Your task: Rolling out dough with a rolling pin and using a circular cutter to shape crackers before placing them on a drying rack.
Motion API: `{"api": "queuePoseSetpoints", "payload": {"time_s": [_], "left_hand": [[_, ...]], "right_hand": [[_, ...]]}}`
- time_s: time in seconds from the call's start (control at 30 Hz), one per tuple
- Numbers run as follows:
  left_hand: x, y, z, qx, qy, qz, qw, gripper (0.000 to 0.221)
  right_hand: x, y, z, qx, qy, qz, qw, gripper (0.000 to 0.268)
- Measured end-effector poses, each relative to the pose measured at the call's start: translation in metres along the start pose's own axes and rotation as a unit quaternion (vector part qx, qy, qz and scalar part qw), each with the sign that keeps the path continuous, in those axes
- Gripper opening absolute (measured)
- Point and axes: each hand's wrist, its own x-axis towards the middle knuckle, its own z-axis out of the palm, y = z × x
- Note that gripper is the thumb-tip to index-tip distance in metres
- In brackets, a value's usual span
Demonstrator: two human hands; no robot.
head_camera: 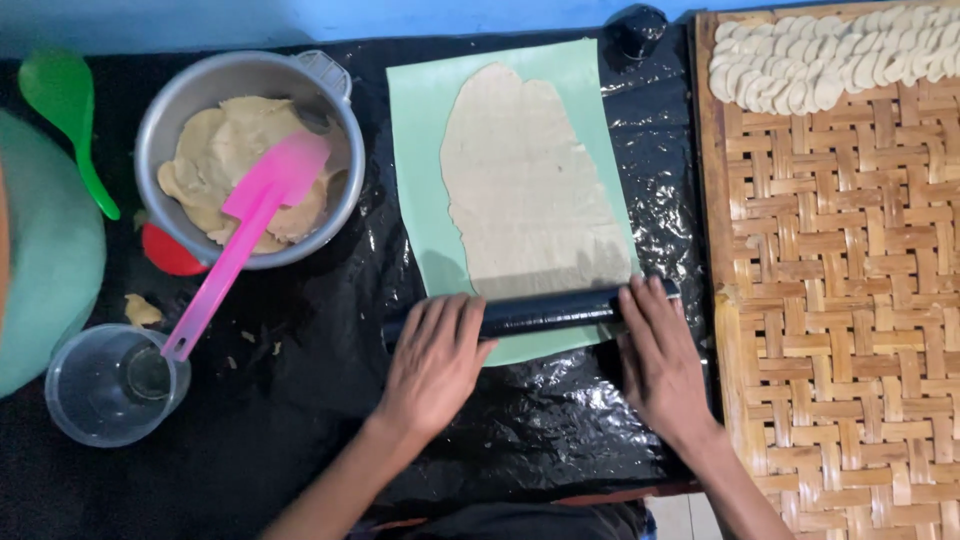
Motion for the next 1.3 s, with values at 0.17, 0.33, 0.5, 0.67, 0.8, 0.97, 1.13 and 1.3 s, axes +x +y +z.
{"api": "queuePoseSetpoints", "payload": {"time_s": [0.17,0.33,0.5,0.67,0.8,0.97,1.13,1.3], "left_hand": [[0.016,-0.008,-0.008,-0.016,-0.085,0.022,0.996,0.047],[0.036,-0.011,-0.019,-0.010,-0.086,0.010,0.996,0.046],[0.060,-0.030,-0.005,0.001,-0.032,0.015,0.999,0.041],[0.073,-0.028,0.004,0.001,-0.040,-0.017,0.999,0.049],[0.075,-0.025,0.013,0.028,0.026,-0.047,0.998,0.072],[0.052,-0.009,0.033,0.082,-0.013,-0.073,0.994,0.082],[-0.005,0.017,0.041,0.068,-0.042,-0.049,0.996,0.074],[-0.029,0.037,0.020,0.006,0.041,0.016,0.999,0.058]], "right_hand": [[0.033,0.006,-0.019,0.029,0.024,-0.007,0.999,0.044],[0.076,0.011,-0.030,0.034,0.076,-0.030,0.996,0.029],[0.126,0.025,-0.023,-0.007,0.033,0.003,0.999,0.025],[0.156,0.037,0.000,-0.009,0.020,0.000,1.000,0.038],[0.143,0.041,0.011,-0.085,-0.001,-0.051,0.995,0.055],[0.099,0.035,0.005,-0.084,-0.046,-0.017,0.995,0.062],[0.040,0.024,-0.004,-0.062,-0.067,0.006,0.996,0.063],[-0.011,0.005,-0.007,-0.010,0.014,0.062,0.998,0.049]]}}
